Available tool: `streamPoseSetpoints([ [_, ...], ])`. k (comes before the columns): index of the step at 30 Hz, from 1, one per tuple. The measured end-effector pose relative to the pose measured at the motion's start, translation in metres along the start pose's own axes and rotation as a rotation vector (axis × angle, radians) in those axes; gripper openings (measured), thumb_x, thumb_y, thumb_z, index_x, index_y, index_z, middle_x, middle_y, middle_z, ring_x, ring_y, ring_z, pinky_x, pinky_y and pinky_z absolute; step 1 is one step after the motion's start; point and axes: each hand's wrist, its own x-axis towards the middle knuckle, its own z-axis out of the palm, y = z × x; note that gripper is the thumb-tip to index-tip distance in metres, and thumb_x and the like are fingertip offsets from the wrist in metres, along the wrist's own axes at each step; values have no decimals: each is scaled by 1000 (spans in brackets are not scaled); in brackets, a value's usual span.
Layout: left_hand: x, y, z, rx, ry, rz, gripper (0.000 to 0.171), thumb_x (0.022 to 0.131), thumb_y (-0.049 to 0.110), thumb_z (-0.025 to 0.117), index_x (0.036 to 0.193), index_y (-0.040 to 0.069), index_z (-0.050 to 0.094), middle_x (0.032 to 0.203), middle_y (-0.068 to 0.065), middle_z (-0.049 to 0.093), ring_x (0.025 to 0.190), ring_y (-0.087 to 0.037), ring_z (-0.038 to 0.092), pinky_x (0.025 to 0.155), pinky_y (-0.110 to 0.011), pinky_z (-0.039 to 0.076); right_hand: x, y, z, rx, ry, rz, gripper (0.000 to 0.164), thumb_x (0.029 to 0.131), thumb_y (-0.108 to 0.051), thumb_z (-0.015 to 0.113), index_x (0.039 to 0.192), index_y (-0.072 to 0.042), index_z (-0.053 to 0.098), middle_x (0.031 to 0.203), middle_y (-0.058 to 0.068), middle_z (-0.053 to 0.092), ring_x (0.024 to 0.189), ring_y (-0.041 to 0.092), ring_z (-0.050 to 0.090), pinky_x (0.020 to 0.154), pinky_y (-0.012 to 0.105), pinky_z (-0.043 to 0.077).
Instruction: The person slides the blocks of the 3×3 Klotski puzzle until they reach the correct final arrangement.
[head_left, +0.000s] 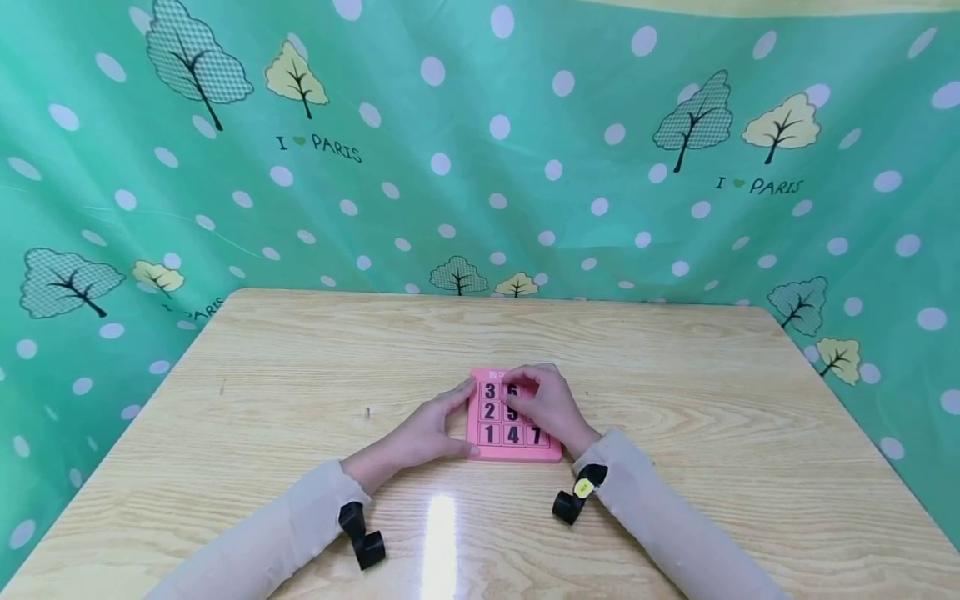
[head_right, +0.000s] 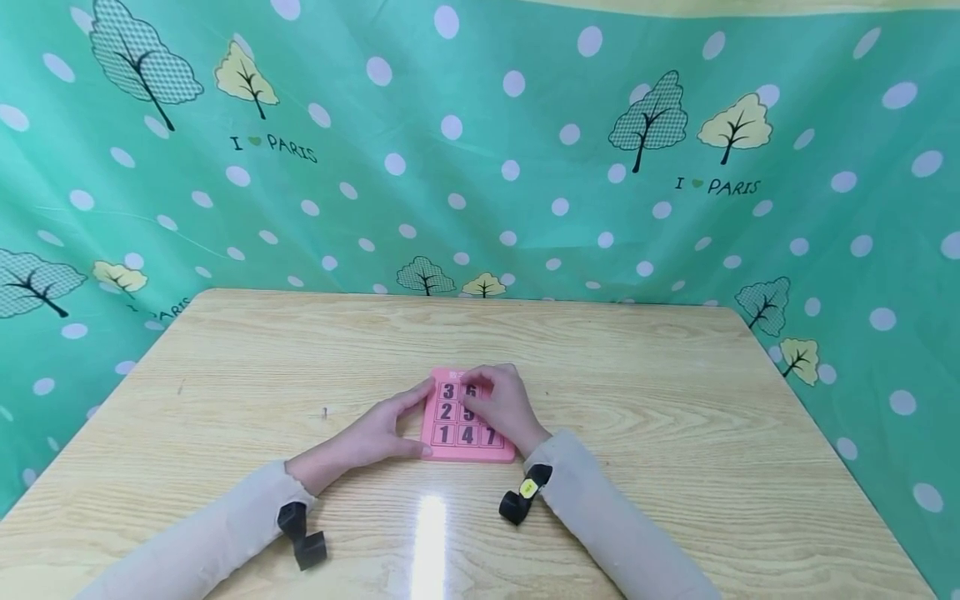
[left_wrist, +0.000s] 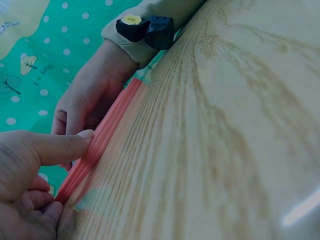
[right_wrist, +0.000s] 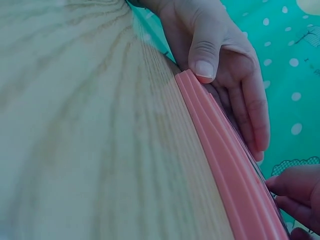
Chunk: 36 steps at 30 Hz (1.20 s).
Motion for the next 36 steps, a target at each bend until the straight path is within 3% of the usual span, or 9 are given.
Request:
streamPoseSetpoints([
  [17,-1,0,-1,-6,-10,2,98,72,13,79,149,5,20,156,-6,16,143,-20,15,117,-37,13,-1,0,-9,-7,-27,-13,23,79,-7,72,101,-14,70,109,3,60,109,23,47,99,45,39],
  [28,-2,1,0,-12,8,4,98,70,13,80,148,2,21,156,-9,16,143,-25,14,117,-42,12,-4,7,-18,-40,-15,5,23,78,-9,74,100,-15,70,112,3,61,112,25,48,102,47,37],
  [36,-1,2,0,-13,6,-5,98,70,12,79,149,3,20,156,-6,15,143,-20,14,117,-39,12,-8,10,-23,-22,-10,-1,23,78,-9,74,100,-14,70,112,4,62,113,25,48,103,48,36],
])
